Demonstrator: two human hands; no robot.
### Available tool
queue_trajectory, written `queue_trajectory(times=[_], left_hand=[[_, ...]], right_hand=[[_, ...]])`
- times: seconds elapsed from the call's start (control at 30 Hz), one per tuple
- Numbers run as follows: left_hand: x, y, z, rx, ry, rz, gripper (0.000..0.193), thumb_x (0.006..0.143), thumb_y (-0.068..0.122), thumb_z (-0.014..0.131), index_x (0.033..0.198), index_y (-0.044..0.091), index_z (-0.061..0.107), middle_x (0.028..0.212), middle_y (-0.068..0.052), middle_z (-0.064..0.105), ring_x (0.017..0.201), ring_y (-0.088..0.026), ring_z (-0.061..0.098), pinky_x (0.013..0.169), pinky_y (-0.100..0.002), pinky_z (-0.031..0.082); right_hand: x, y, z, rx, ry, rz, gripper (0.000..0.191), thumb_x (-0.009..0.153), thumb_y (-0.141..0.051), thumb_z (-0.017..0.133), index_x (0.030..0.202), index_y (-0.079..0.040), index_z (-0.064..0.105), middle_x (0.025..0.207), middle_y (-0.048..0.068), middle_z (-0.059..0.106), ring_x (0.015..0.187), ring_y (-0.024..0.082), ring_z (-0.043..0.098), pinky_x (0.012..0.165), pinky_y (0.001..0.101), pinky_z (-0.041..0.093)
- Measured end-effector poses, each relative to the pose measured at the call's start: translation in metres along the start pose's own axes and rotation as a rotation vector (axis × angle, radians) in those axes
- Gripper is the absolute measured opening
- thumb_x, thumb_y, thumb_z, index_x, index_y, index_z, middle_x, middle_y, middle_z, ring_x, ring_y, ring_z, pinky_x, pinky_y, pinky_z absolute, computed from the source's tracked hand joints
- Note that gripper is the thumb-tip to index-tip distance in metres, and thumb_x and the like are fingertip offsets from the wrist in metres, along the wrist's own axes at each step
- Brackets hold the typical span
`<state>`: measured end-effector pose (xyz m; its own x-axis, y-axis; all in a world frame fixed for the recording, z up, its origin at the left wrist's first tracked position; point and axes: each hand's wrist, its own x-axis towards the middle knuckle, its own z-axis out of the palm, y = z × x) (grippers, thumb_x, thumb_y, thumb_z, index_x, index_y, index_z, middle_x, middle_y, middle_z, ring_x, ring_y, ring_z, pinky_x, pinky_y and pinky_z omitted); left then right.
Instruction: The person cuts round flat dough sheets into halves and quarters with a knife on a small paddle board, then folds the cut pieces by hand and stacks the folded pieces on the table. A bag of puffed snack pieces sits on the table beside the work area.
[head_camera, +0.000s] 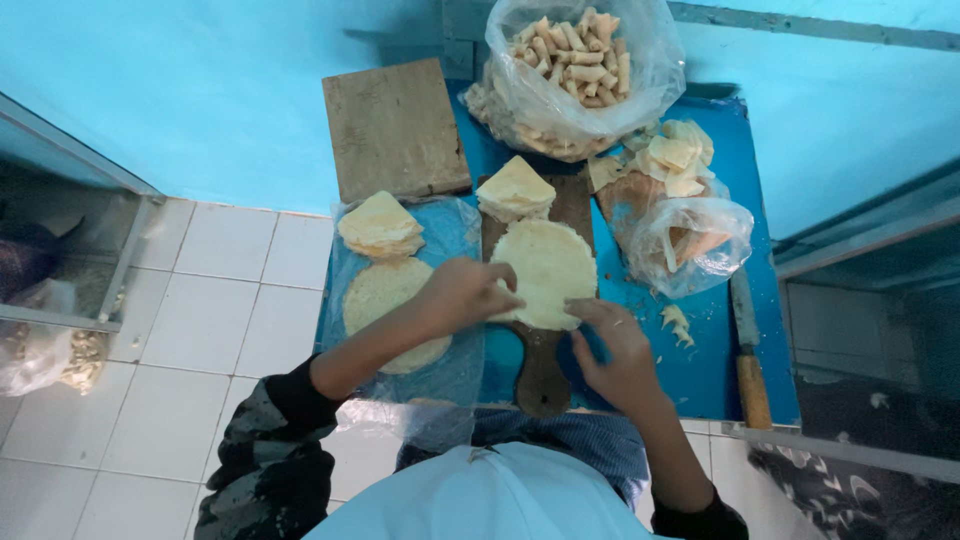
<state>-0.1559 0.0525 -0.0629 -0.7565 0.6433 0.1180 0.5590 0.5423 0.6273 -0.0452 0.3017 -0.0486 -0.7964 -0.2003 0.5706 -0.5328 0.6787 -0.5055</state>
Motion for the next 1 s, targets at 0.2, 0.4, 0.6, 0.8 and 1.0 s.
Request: queue_trajectory(times=[0.2, 0.4, 0.6, 0.8, 1.0], left_hand=[[-0.001, 0.007, -0.004, -0.689, 0.121, -0.111, 0.033, 0.094, 0.031, 0.075, 0.113, 0.005, 0.068, 0.092, -0.008, 0.074, 0.084, -0.012, 0.069, 0.07, -0.029, 0.055], [-0.016, 0.03, 0.013, -1.347, 0.057, -0.251, 0.032, 0.099, 0.026, 0.068, 0.115, -0.001, 0.069, 0.095, -0.004, 0.073, 0.084, -0.01, 0.068, 0.073, -0.025, 0.054], [-0.022, 0.038, 0.018, -1.302, 0.047, -0.189, 0.024, 0.094, 0.014, 0.073, 0.111, -0.002, 0.072, 0.102, -0.003, 0.073, 0.095, -0.01, 0.069, 0.087, -0.027, 0.056], [-0.018, 0.039, 0.033, -1.198, 0.157, 0.023, 0.008, 0.094, 0.005, 0.077, 0.097, -0.001, 0.075, 0.118, -0.007, 0.068, 0.114, -0.014, 0.065, 0.1, -0.03, 0.052], [-0.016, 0.04, 0.047, -1.153, 0.147, 0.012, 0.005, 0.091, 0.003, 0.078, 0.095, 0.001, 0.075, 0.115, -0.006, 0.065, 0.112, -0.015, 0.066, 0.098, -0.034, 0.056]], right_hand=[[-0.006, -0.029, 0.016, 0.498, 0.122, 0.346, 0.038, 0.087, 0.001, 0.079, 0.12, -0.005, 0.063, 0.114, 0.008, 0.073, 0.097, 0.016, 0.074, 0.083, 0.0289, 0.062], [-0.003, -0.045, 0.036, 0.407, 0.268, 0.185, 0.052, 0.078, 0.003, 0.085, 0.122, -0.001, 0.058, 0.12, 0.012, 0.063, 0.104, 0.02, 0.069, 0.087, 0.0317, 0.063], [-0.009, -0.04, 0.039, 0.423, 0.329, 0.194, 0.049, 0.088, 0.007, 0.078, 0.129, 0.001, 0.053, 0.125, 0.013, 0.065, 0.116, 0.022, 0.071, 0.096, 0.0373, 0.065], [-0.017, -0.04, 0.039, 0.615, 0.316, 0.205, 0.057, 0.084, 0.01, 0.076, 0.131, 0.002, 0.045, 0.123, 0.016, 0.06, 0.118, 0.024, 0.068, 0.098, 0.0391, 0.063], [-0.019, -0.038, 0.042, 0.657, 0.372, 0.334, 0.053, 0.09, 0.012, 0.073, 0.131, -0.001, 0.044, 0.113, 0.014, 0.065, 0.107, 0.019, 0.07, 0.091, 0.0335, 0.063]])
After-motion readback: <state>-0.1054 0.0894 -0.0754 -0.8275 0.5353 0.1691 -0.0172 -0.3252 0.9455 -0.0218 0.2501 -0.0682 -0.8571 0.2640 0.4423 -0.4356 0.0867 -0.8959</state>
